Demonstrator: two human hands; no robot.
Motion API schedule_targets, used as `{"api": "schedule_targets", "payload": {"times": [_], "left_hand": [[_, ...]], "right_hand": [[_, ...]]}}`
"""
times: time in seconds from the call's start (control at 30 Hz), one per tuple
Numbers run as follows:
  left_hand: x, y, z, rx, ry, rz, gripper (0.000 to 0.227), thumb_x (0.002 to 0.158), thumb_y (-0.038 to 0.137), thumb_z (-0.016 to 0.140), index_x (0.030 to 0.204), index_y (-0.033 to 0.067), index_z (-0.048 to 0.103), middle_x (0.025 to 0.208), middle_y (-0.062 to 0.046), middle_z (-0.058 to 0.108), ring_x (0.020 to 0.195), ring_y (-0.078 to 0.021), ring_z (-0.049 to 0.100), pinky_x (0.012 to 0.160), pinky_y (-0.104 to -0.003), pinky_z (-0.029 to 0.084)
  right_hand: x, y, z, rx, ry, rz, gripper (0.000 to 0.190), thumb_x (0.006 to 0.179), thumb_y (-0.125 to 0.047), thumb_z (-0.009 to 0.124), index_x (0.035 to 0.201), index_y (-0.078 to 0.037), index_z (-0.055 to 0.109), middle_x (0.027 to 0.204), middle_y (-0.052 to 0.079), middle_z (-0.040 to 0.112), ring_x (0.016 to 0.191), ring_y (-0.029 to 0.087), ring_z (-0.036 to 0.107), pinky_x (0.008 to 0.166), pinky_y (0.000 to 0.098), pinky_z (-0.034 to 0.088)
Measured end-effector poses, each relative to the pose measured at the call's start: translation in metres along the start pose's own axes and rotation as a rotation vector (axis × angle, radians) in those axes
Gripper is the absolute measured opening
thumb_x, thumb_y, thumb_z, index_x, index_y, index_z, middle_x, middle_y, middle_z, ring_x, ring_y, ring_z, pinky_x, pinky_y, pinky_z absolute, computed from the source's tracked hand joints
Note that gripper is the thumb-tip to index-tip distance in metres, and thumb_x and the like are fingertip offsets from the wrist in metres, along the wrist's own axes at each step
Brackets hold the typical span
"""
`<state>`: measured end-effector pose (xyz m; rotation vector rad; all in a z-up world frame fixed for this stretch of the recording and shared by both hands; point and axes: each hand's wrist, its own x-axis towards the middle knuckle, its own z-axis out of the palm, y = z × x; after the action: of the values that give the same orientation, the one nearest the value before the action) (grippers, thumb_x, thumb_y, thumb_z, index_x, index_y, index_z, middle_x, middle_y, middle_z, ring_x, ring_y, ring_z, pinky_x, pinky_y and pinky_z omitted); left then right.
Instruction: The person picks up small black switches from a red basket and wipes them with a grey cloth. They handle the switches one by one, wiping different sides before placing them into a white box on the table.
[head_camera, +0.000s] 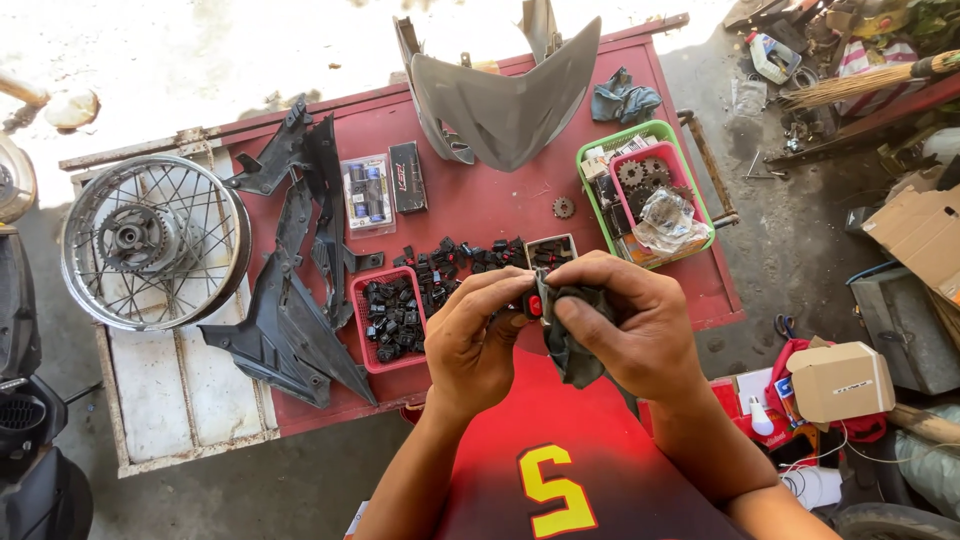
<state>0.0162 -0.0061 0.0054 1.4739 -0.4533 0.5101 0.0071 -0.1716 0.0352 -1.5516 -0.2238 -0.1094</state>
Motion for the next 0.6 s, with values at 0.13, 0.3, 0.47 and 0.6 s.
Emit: {"api": "schedule_targets", "payload": {"times": [0.13,0.3,0.47,0.6], "left_hand": [[-0.003,-0.003,0.005,0.009,-0.004,0.017,0.019,0.097,0.008,0.067,0.110,-0.0037,0.074,0.104,-0.021,0.074,0.091,-0.0350,0.075,0.078,-0.043,0.062],[-0.007,-0.008,0.008,0.051,0.035,0.074,0.013,0.093,0.002,0.071,0.104,-0.0033,0.077,0.097,-0.020,0.074,0.083,-0.0323,0.075,0.075,-0.040,0.062],[-0.003,-0.005,0.008,0.063,0.049,0.073,0.015,0.096,0.005,0.069,0.105,-0.0032,0.077,0.096,-0.018,0.074,0.084,-0.0321,0.075,0.076,-0.040,0.062],[-0.011,-0.009,0.014,0.038,0.045,0.083,0.015,0.097,0.006,0.068,0.103,-0.0041,0.077,0.093,-0.019,0.073,0.083,-0.0339,0.074,0.076,-0.042,0.061]], "right_hand": [[0.001,0.007,-0.005,0.053,-0.029,0.030,0.015,0.083,0.004,0.076,0.098,0.003,0.078,0.084,0.013,0.071,0.079,0.012,0.063,0.071,0.0287,0.056],[0.000,0.017,-0.004,0.063,0.060,0.041,0.014,0.080,0.005,0.077,0.094,0.003,0.077,0.081,0.011,0.068,0.072,0.008,0.059,0.059,0.0239,0.053],[-0.003,0.013,0.001,0.076,0.061,0.057,0.013,0.078,0.006,0.077,0.091,0.003,0.078,0.079,0.011,0.069,0.069,0.007,0.059,0.057,0.0225,0.052],[0.001,0.022,-0.005,0.072,0.103,0.062,0.012,0.082,0.008,0.072,0.093,0.006,0.073,0.082,0.014,0.069,0.069,0.008,0.058,0.056,0.0238,0.052]]}}
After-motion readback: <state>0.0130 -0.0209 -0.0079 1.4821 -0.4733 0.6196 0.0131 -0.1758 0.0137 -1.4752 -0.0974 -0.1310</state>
